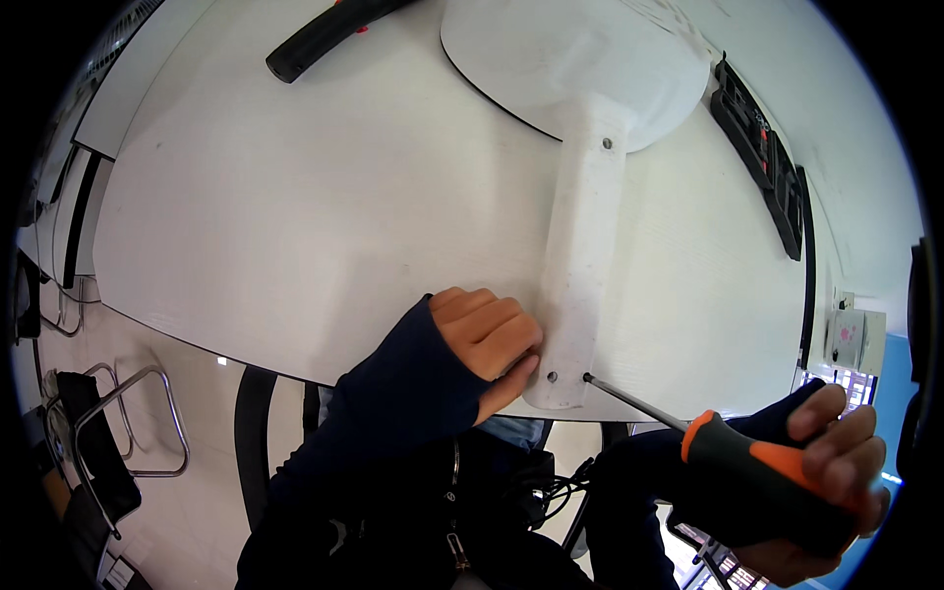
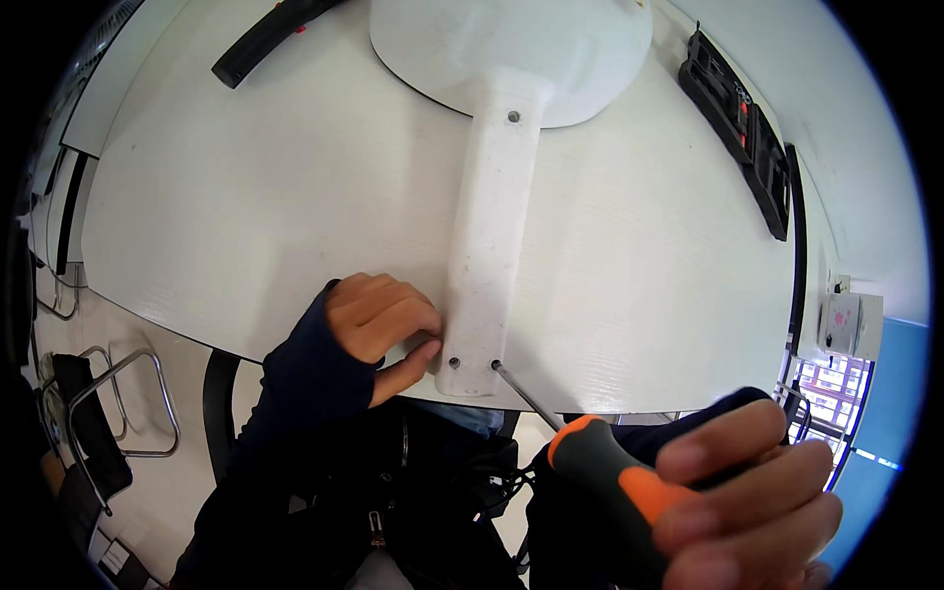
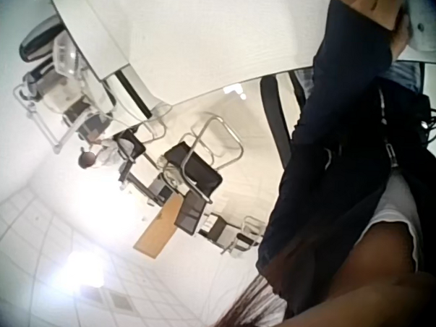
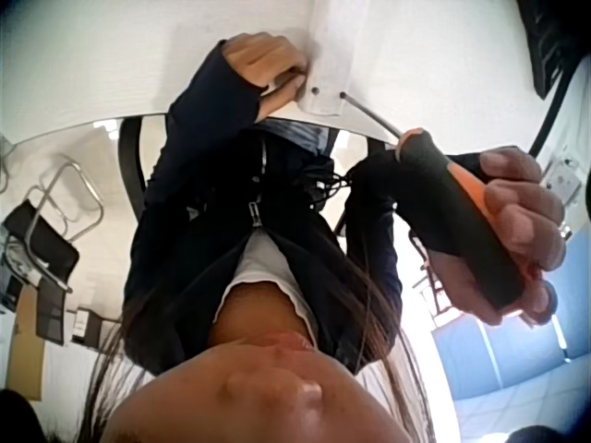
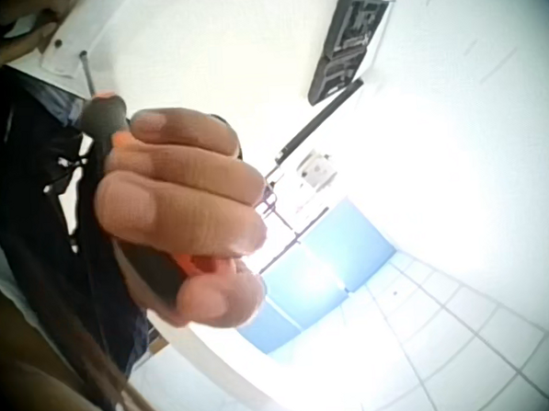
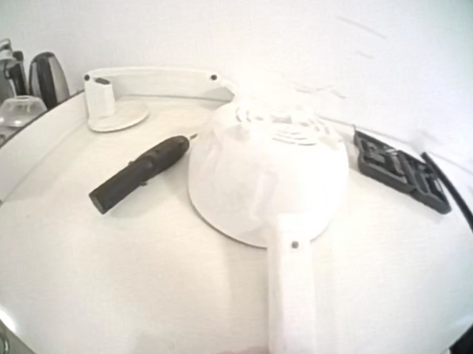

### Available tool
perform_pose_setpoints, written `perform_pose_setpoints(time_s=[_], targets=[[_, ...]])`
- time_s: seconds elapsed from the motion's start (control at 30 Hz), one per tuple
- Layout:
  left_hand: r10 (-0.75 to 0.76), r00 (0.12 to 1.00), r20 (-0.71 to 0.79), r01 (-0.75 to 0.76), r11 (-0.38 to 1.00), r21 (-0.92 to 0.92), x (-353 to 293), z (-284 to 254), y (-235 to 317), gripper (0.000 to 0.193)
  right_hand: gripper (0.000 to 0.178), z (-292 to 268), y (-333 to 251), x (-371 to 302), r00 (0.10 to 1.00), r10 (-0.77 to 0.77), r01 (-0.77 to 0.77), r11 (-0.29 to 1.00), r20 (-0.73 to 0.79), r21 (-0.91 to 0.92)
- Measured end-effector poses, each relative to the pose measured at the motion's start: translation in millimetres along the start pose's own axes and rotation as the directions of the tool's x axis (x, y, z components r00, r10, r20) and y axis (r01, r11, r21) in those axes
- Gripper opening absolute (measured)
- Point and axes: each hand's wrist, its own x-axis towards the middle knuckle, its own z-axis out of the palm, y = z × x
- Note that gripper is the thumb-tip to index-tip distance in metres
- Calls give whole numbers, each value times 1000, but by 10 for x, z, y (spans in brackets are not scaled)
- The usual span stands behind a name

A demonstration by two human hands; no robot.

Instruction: The person uses a screwdriver to tighten screws on the base of a white electric fan. They reposition the fan to access different screw locations and continue tightening until the base is secured.

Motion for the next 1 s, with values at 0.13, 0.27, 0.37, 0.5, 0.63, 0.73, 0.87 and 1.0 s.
perform_pose_setpoints(time_s=[0.13, 0.27, 0.37, 0.5, 0.63, 0.73, 0.87, 1.0], targets=[[18, 1000, -2, -18, 1000, 5, 0, 0, -6, 14, 26, 402, 140, -11, 696, -98, 211, 975, -712, 73], [-5, 1000, -27, 4, 1000, -25, -2, 30, -9, 15, 27, 292, -90, -63, 848, 158, -127, 987, -506, 96], [-15, 1000, -26, 14, 1000, -10, -4, 19, -27, 15, 29, 338, -41, -76, 842, 182, -163, 983, -508, 83], [14, 1000, -24, -15, 1000, -20, 25, 24, 13, 15, 29, 285, -82, -108, 857, 136, -134, 990, -498, 40], [5, 1000, -6, -4, 1000, 21, -25, 15, -46, 14, 30, 313, 55, -167, 851, 141, -127, 990, -507, 62], [25, 1000, 2, -25, 1000, 5, -2, 22, -20, 14, 30, 307, -1, -145, 852, 127, -144, 990, -508, 6], [-16, 1000, -4, 16, 1000, -18, 16, 5, -14, 15, 30, 306, 30, -155, 852, 125, -147, 989, -509, -3], [-23, 1000, -19, 22, 1000, -20, -6, 18, -20, 15, 31, 269, -11, -168, 861, 118, -143, 990, -494, -13]])
